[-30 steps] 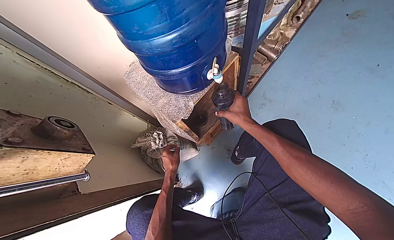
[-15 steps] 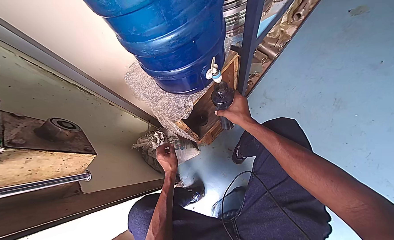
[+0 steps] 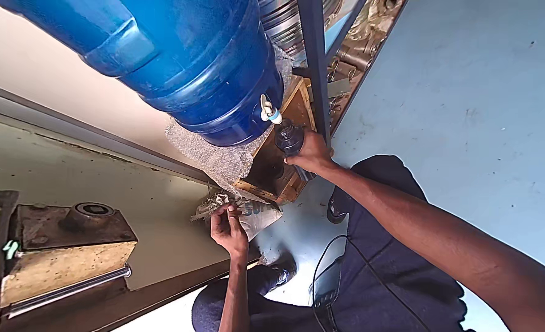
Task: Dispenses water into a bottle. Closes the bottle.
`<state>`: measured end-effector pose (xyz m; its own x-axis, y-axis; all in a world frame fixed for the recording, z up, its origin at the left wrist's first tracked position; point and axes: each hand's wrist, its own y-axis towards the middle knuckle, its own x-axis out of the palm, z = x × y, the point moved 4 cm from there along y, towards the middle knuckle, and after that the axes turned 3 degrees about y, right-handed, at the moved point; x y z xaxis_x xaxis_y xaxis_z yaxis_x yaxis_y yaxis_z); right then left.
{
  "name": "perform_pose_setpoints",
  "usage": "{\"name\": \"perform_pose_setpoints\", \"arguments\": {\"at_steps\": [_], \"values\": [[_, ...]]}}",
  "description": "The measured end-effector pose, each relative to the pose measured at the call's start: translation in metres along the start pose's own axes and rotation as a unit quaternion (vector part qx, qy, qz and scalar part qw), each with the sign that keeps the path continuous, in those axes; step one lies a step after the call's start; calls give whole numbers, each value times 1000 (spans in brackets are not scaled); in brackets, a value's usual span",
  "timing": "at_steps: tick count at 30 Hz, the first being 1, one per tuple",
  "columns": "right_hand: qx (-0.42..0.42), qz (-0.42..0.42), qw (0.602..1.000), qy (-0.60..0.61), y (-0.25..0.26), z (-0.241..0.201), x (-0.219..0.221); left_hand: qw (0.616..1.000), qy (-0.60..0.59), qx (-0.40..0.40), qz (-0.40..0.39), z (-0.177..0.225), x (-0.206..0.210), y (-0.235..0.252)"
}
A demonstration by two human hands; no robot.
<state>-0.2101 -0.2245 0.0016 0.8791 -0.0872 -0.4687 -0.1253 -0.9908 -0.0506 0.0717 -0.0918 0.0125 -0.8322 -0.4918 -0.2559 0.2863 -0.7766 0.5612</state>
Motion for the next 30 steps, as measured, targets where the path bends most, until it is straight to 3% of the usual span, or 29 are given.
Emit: {"name": "perform_pose_setpoints", "arguments": {"at_steps": [8,13,19,30], "values": [[-5,-4,1000,-6,1,3,0,991,-15,54,-125,71,66,51],[-4,-8,1000,-10,0,0,-2,974,75,86,-198,102,103,75],[10,-17,1000,-10,0,-2,-2,960,134,94,-229,116,129,89],[3,-24,1000,-9,0,-4,-1,967,78,68,-234,115,148,85]]}}
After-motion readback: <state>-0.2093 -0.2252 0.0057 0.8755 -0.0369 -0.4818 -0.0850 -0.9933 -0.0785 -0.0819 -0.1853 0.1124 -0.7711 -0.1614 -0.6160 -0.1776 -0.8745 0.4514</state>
